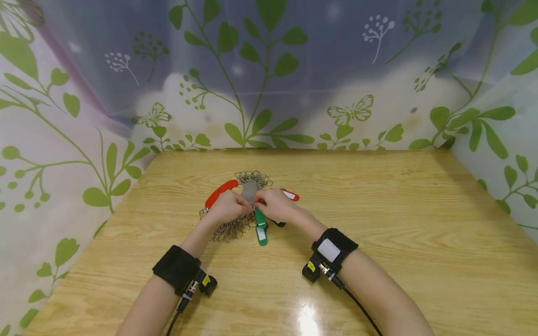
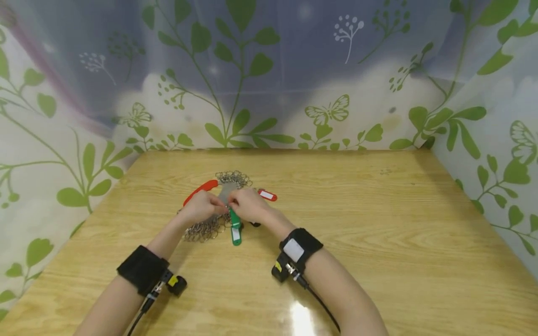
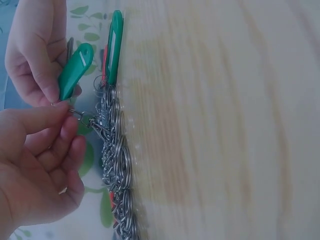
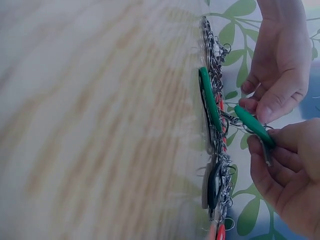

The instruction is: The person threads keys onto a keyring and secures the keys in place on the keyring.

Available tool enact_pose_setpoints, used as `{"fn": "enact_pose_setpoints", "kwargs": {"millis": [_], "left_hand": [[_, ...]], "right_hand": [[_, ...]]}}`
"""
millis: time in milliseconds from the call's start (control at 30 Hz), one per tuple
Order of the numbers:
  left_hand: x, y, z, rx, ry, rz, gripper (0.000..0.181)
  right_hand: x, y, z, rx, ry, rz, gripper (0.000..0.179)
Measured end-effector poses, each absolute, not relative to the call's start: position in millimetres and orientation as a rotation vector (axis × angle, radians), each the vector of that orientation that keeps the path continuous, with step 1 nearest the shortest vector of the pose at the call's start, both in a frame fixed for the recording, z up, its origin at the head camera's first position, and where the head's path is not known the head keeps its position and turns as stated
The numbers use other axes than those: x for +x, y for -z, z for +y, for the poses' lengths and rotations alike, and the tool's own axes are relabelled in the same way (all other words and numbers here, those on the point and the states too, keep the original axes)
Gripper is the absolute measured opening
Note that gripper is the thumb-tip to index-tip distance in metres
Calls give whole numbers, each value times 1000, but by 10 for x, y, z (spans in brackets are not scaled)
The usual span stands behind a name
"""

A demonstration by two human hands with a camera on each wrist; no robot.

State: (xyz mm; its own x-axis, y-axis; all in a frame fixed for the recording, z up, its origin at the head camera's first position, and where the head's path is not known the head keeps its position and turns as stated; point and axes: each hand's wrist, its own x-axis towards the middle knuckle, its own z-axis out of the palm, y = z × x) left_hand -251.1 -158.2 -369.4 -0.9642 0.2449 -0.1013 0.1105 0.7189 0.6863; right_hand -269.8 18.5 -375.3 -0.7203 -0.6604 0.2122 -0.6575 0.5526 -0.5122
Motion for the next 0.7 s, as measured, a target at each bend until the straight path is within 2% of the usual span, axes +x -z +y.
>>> {"fn": "enact_pose_setpoints", "kwargs": {"millis": [333, 700], "left_hand": [[-2519, 3714, -1608, 378, -1083, 2678, 16], [-2527, 3711, -1618, 351, -1069, 2695, 18]], "right_hand": [[-2694, 3776, 179, -1072, 958, 2802, 12], [-2684, 3811, 161, -1209, 968, 2782, 14]]}}
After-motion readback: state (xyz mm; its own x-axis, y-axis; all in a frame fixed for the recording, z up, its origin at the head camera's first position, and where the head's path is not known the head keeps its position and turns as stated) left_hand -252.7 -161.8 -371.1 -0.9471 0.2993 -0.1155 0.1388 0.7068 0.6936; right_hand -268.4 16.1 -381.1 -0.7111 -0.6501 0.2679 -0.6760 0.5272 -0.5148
